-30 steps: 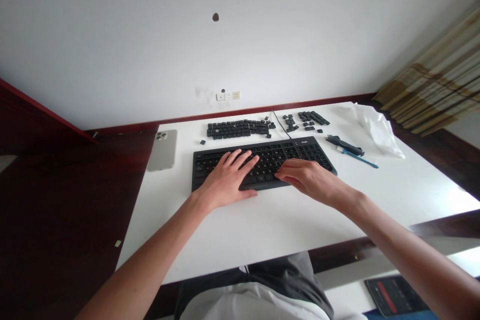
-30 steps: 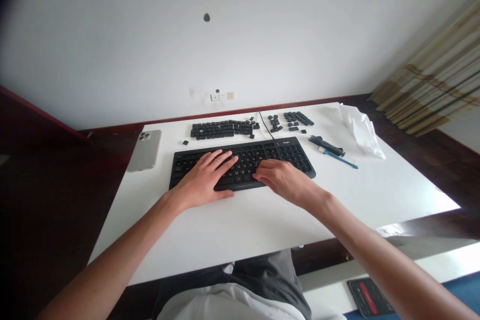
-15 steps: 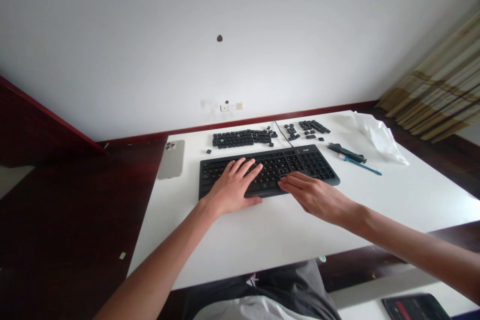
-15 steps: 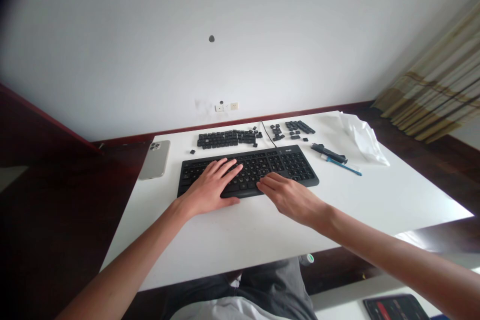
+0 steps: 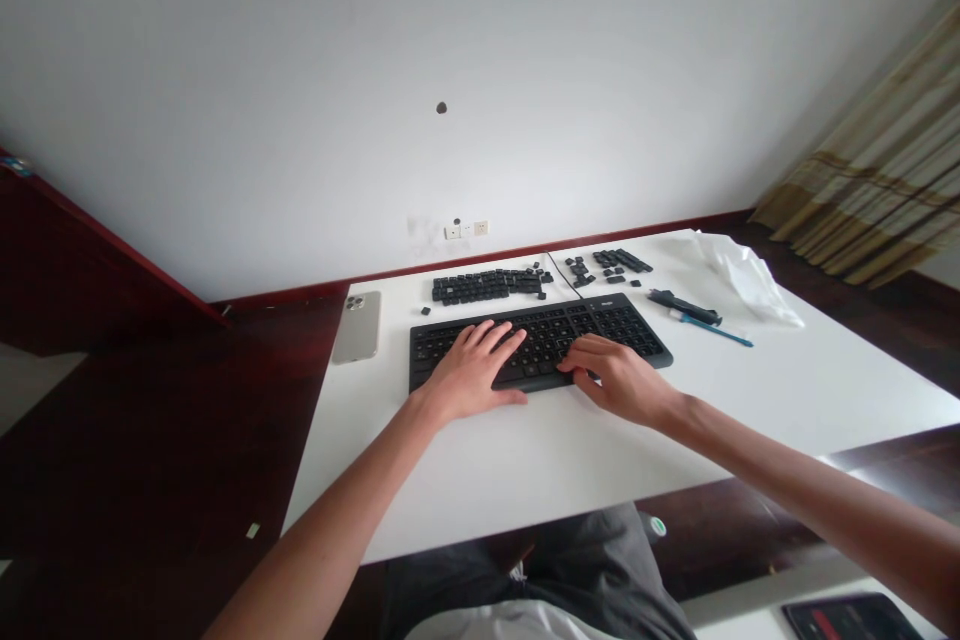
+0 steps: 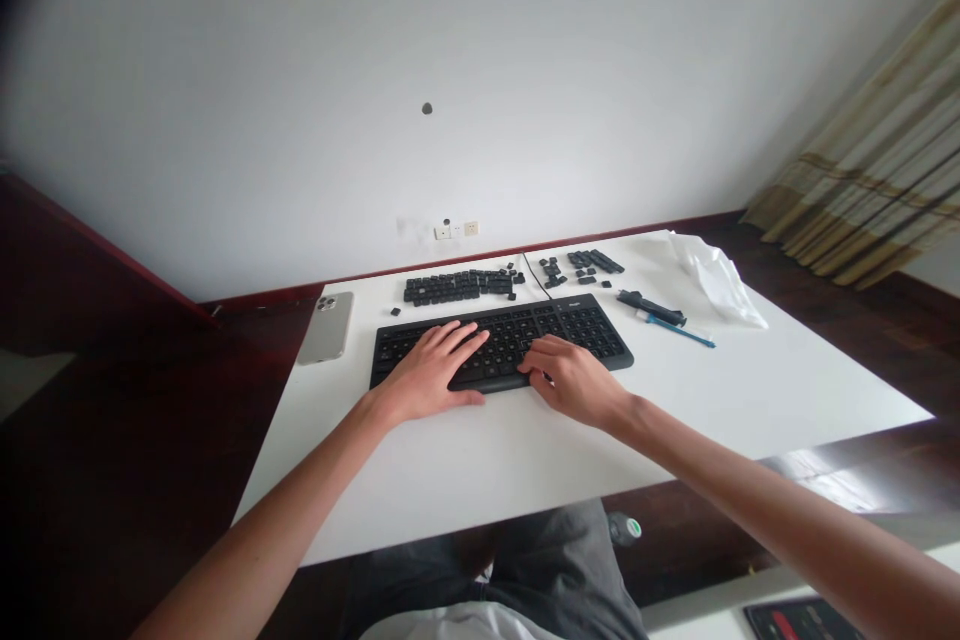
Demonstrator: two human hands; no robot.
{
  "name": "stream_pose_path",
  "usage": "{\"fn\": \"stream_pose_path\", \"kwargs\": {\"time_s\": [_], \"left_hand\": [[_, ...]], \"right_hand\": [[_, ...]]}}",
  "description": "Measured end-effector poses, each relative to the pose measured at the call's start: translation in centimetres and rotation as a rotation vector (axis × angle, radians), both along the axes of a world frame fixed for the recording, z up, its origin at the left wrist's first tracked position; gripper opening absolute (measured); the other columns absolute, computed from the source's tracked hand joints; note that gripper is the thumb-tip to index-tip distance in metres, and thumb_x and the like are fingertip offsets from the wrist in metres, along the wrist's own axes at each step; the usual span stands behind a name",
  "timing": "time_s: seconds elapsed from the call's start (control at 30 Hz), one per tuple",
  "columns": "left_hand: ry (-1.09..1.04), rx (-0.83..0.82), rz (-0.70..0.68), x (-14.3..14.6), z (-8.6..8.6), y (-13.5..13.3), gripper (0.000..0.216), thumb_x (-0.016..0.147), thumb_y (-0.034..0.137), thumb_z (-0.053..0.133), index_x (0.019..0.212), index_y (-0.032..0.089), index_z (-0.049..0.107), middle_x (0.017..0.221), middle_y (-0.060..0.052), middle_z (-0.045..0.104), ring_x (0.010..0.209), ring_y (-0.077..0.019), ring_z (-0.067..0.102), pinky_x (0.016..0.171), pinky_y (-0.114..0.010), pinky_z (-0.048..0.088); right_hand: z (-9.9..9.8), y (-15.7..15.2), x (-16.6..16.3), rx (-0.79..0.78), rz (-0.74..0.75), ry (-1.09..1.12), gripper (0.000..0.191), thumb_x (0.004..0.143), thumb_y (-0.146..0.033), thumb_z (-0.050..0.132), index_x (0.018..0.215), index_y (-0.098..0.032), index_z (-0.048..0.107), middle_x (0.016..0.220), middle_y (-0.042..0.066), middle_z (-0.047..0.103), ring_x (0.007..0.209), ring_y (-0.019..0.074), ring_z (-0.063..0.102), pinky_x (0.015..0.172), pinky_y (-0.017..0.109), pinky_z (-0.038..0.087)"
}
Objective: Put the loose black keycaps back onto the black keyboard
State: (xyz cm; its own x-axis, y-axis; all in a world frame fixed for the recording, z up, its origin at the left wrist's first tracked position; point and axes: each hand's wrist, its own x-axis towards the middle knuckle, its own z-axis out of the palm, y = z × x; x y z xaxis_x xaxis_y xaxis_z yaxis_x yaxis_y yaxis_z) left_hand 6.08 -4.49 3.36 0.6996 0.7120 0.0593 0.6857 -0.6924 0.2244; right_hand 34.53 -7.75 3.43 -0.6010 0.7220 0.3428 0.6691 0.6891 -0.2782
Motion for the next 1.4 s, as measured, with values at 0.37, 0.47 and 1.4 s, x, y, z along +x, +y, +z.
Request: {"fn": "stream_pose_path", "kwargs": {"time_s": [0.37,0.47,1.4], "left_hand": [[-0.085,0.033,-0.023,-0.8,0.3,0.6,0.079,0.100,0.068,0.047,0.165,0.027,0.030,0.166,-0.007,0.043,0.154,-0.0276,0.036,0.125,-0.046,0.032],[-0.092,0.029,-0.020,-0.8,0.1,0.6,0.078,0.100,0.065,0.048,0.165,0.026,0.029,0.167,-0.007,0.041,0.155,-0.0273,0.035,0.125,-0.046,0.031],[-0.084,0.019,-0.014,-0.6,0.2,0.4,0.077,0.101,0.060,0.051,0.166,0.028,0.026,0.169,-0.005,0.038,0.156,-0.0282,0.033,0.127,-0.048,0.029]], "right_hand": [[1.5,12.0,-1.2,0.159,-0.258,-0.030,0.017,0.097,-0.020,0.062,0.102,-0.017,0.079,0.104,0.010,0.078,0.103,0.0286,0.065,0.090,0.040,0.052],[0.5,13.7,-1.7,0.160,-0.246,-0.131,0.014,0.095,-0.019,0.067,0.100,-0.017,0.079,0.101,0.009,0.077,0.101,0.0282,0.064,0.091,0.039,0.051],[-0.4,15.5,-3.1,0.201,-0.184,-0.300,0.015,0.096,-0.019,0.064,0.091,-0.014,0.077,0.094,0.013,0.073,0.097,0.0283,0.060,0.091,0.039,0.046]]}}
